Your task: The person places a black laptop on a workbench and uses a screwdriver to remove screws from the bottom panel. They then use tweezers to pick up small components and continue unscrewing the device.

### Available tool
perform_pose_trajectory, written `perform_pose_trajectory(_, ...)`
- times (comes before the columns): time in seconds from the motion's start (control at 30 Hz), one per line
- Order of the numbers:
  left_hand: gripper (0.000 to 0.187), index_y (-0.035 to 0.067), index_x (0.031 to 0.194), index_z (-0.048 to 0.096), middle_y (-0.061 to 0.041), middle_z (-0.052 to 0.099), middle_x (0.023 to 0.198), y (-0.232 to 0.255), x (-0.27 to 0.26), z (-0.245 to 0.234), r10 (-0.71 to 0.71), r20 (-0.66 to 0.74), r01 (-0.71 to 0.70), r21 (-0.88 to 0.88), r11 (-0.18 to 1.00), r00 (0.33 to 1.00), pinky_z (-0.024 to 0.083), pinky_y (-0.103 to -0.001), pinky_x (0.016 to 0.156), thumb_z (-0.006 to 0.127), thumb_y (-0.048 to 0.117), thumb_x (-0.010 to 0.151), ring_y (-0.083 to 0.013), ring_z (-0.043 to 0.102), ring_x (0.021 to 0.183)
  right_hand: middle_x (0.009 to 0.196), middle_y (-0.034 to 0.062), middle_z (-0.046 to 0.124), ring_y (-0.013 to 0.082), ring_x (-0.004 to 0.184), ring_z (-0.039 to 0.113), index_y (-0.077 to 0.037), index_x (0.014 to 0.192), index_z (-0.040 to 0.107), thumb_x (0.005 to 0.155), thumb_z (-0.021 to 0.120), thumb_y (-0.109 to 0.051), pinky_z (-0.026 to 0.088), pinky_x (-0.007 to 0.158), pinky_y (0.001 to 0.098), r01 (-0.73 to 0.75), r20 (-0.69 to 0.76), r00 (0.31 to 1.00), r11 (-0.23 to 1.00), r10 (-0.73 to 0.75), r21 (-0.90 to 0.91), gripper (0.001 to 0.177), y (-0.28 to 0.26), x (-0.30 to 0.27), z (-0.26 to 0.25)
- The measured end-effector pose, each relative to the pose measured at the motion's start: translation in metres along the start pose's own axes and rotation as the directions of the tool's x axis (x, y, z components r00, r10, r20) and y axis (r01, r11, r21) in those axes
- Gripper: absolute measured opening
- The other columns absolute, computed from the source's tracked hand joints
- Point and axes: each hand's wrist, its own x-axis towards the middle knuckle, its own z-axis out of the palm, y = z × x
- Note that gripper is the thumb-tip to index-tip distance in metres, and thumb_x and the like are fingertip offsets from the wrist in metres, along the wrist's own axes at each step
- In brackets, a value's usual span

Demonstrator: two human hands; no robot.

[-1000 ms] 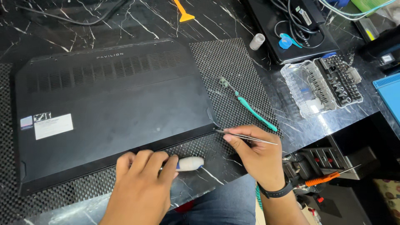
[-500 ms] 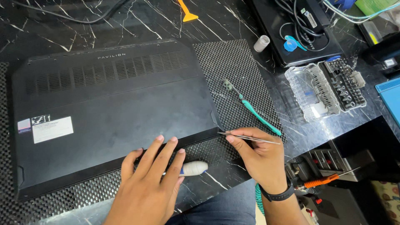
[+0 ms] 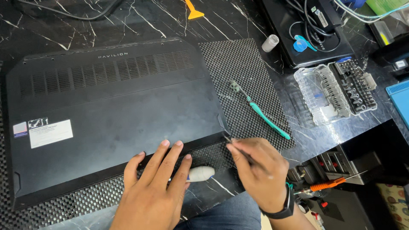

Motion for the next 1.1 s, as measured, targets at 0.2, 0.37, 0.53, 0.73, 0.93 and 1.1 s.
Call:
perform_pose_trajectory(0.2, 0.033, 0.013, 0.125, 0.071, -0.011, 0.062, 0.148, -0.001, -0.001, 0.001, 0.001, 0.003, -0.001, 0.004, 1.0, 1.0, 0.039, -0.058, 0.108, 0.067, 0.026, 0.096, -0.029, 0.06, 0.136, 0.087, 0.0114, 0.072, 0.0247, 0.078, 0.071, 0.002, 0.09, 0.071, 0.09, 0.079, 0.002, 0.055, 0.074, 0.0358, 0.174, 0.01, 0.985, 0.97, -0.175, -0.17, 0.008, -0.01, 0.0, 0.004)
perform_pose_trajectory(0.37, 0.034, 0.014, 0.126, 0.071, -0.01, 0.06, 0.149, 0.001, -0.001, 0.001, -0.015, 0.012, 0.014, 0.005, 1.0, 1.0, 0.04, -0.059, 0.108, 0.067, 0.026, 0.095, -0.0284, 0.058, 0.137, 0.087, 0.0085, 0.07, 0.0251, 0.078, 0.066, -0.004, 0.083, 0.066, 0.093, 0.078, -0.001, 0.046, 0.072, 0.0394, 0.244, 0.07, 0.97, 0.922, -0.234, -0.299, 0.016, -0.013, 0.003, 0.004)
perform_pose_trajectory(0.53, 0.039, 0.014, 0.127, 0.071, -0.009, 0.06, 0.151, 0.0, -0.003, 0.002, -0.028, 0.035, 0.028, 0.0, 1.0, 0.999, 0.038, -0.06, 0.11, 0.07, 0.029, 0.091, -0.028, 0.057, 0.139, 0.088, 0.0085, 0.072, 0.0253, 0.077, 0.066, -0.003, 0.086, 0.067, 0.094, 0.075, -0.004, 0.047, 0.072, 0.0388, 0.181, 0.078, 0.982, 0.968, -0.17, -0.172, 0.011, 0.002, 0.0, 0.0)
perform_pose_trajectory(0.73, 0.04, 0.017, 0.126, 0.07, -0.008, 0.062, 0.149, -0.001, -0.002, 0.003, -0.009, 0.016, 0.009, 0.021, 1.0, 1.0, 0.038, -0.058, 0.108, 0.072, 0.03, 0.089, -0.0257, 0.059, 0.136, 0.087, 0.0047, 0.079, 0.0135, 0.082, 0.076, -0.006, 0.088, 0.078, 0.085, 0.082, -0.006, 0.059, 0.078, 0.0234, -0.437, 0.124, 0.899, 0.881, 0.42, 0.179, 0.005, 0.013, -0.005, -0.011)
perform_pose_trajectory(0.93, 0.041, 0.018, 0.125, 0.071, -0.007, 0.062, 0.149, -0.001, -0.003, 0.004, -0.008, 0.012, 0.007, 0.033, 0.999, 1.0, 0.038, -0.058, 0.109, 0.074, 0.031, 0.086, -0.0246, 0.059, 0.137, 0.089, 0.0088, 0.079, 0.0169, 0.083, 0.076, -0.004, 0.092, 0.078, 0.085, 0.082, -0.005, 0.061, 0.079, 0.0248, -0.412, 0.116, 0.911, 0.872, 0.395, 0.265, 0.008, 0.018, -0.006, -0.008)
perform_pose_trajectory(1.1, 0.041, 0.018, 0.126, 0.071, -0.007, 0.061, 0.15, -0.001, -0.003, 0.004, -0.019, 0.034, 0.018, 0.021, 1.0, 0.999, 0.037, -0.059, 0.11, 0.072, 0.031, 0.087, -0.025, 0.059, 0.138, 0.088, 0.0064, 0.079, 0.0139, 0.083, 0.075, -0.003, 0.091, 0.078, 0.086, 0.082, -0.003, 0.059, 0.079, 0.0232, -0.441, 0.113, 0.897, 0.847, 0.427, 0.297, 0.006, 0.017, -0.005, -0.005)
